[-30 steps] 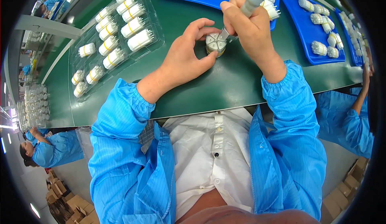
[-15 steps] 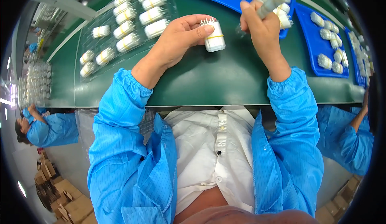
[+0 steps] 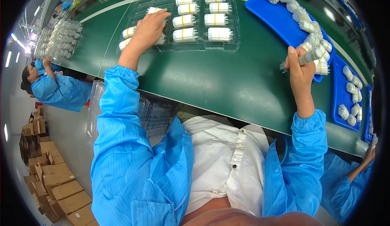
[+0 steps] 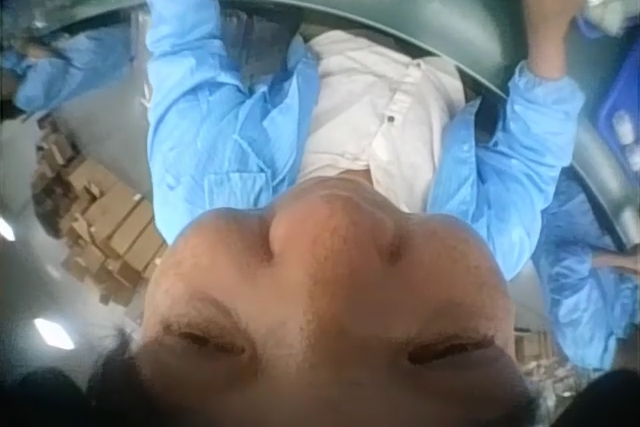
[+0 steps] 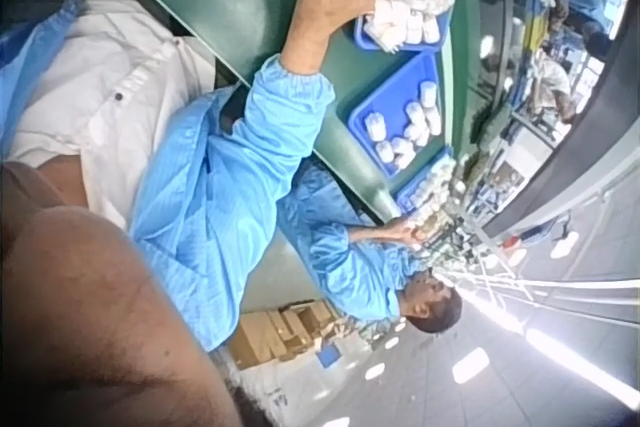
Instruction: The person assembles small plastic housings using a handheld pen-like assembly tool.
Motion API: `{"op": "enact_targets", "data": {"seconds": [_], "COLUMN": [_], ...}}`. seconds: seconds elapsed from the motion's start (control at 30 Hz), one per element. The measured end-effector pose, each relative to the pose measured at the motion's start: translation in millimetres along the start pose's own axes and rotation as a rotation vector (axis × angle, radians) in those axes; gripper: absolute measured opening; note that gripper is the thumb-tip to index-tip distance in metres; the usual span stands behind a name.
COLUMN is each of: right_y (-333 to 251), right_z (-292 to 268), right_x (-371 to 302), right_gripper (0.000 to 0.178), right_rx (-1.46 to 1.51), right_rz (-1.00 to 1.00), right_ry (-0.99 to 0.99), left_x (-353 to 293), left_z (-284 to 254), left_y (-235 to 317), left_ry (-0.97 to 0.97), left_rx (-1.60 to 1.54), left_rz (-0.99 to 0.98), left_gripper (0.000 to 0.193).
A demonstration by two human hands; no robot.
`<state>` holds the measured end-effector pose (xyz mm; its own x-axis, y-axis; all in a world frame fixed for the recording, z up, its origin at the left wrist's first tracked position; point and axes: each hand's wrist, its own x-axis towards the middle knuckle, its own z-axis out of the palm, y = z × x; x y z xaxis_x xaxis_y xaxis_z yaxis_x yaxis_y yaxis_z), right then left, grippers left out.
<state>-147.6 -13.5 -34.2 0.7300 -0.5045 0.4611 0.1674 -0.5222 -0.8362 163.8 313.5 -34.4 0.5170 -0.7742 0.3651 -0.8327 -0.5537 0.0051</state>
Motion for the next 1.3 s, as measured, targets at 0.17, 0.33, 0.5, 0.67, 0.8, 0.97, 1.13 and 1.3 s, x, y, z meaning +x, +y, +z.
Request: {"op": "enact_targets", "data": {"seconds": [0.17, 0.33, 0.5, 0.67, 0.8, 0.97, 1.13, 1.3], "right_y": [-0.5, -0.6, -4.4, -14.9, -5.7, 3.2, 6.4, 1.9], "right_z": [0.6, 1.9, -2.5, 0.2, 2.7, -3.1, -5.5, -6.0], "right_x": [0.0, -0.8, -3.4, -3.6, -3.2, -1.9, 1.7, -2.4], "right_gripper": [0.039, 0.038, 0.035, 0.028, 0.032, 0.03, 0.023, 0.023], "right_rx": [-0.038, -0.034, -0.079, -0.119, -0.158, -0.232, -0.282, -0.296], "right_rz": [-0.003, -0.047, -0.117, -0.234, -0.419, -0.443, -0.435, -0.457], "right_ry": [0.018, -0.002, 0.005, -0.024, -0.018, 0.006, 0.033, 0.025], "left_x": [24.4, 56.6, 78.7, 111.5, 175.2, 261.5, 294.2, 278.1], "left_z": [-24.2, -25.8, -23.3, -17.6, -10.6, 49.5, 109.9, 94.4], "left_y": [-15.2, -21.7, -44.1, -36.8, 110.1, 248.0, 257.1, 247.6], "left_ry": [-0.014, -0.052, -0.345, -0.266, 0.144, 0.14, 0.088, -0.011], "left_rx": [-0.722, -0.004, 0.0, 0.26, -0.138, -0.187, 0.015, 0.061], "left_rz": [-0.185, -0.324, -0.451, -0.285, 0.176, 0.258, 0.222, 0.066], "left_gripper": [0.035, 0.037, 0.05, 0.044, 0.033, 0.027, 0.032, 0.042]}}
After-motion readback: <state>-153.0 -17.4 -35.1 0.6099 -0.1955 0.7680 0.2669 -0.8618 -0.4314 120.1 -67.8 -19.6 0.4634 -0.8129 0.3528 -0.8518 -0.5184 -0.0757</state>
